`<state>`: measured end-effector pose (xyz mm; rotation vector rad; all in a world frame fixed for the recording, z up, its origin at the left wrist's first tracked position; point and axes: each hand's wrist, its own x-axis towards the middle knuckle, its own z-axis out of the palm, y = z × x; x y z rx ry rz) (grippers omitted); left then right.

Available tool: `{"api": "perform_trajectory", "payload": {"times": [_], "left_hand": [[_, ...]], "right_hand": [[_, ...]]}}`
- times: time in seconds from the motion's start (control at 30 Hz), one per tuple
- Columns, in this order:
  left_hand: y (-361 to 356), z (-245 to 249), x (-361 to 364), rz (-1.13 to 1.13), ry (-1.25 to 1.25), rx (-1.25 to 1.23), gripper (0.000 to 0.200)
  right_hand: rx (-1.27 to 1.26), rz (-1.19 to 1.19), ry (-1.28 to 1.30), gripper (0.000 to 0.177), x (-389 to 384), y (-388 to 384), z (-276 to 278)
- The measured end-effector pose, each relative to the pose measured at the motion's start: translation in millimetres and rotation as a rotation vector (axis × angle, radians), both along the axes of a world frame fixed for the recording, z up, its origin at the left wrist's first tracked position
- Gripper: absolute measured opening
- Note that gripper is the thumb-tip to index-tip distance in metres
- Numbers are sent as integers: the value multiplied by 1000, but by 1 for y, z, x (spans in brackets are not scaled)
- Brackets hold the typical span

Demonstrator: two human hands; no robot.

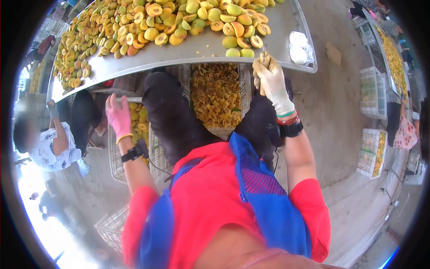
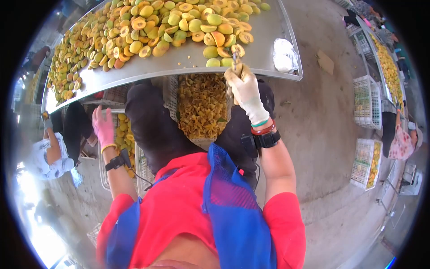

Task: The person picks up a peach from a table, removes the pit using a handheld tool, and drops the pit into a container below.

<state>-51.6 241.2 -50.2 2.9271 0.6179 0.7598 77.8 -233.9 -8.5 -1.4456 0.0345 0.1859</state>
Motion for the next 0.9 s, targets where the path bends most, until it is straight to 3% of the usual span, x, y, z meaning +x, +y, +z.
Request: {"api": "perform_trajectory", "payload": {"times": [0.1, 0.13, 0.17, 0.2, 0.33, 0.43, 0.6, 0.67, 0.77, 0.9], "left_hand": [[-63, 17, 69, -317, -117, -76, 41], [-90, 27, 88, -387, -102, -175, 41], [-118, 38, 107, -425, -17, -468, 40], [-132, 35, 129, -611, -70, -230, 41], [-211, 32, 202, -849, 82, -117, 48], [-264, 27, 247, -900, 229, -54, 58], [-316, 8, 330, -928, 378, 157, 67], [-316, -16, 351, -947, 406, 206, 68], [-321, -11, 350, -902, 462, 219, 70], [-305, -10, 347, -903, 453, 209, 69]], "right_hand": [[-19, -180, -56, 15, 33, 6, 5], [-32, -231, -79, 15, 47, 7, 1], [-45, -283, -101, 15, 59, 7, 0], [-124, -293, -32, 18, 69, 2, 1], [-213, -366, -21, 22, 119, -11, -24], [-331, -403, -96, 23, 159, -26, -61], [-497, -407, 11, 30, 196, -52, -107], [-560, -411, -110, 34, 205, -50, -113], [-585, -375, -153, 41, 233, -54, -154], [-780, -294, -205, 47, 229, -32, -138]]}}
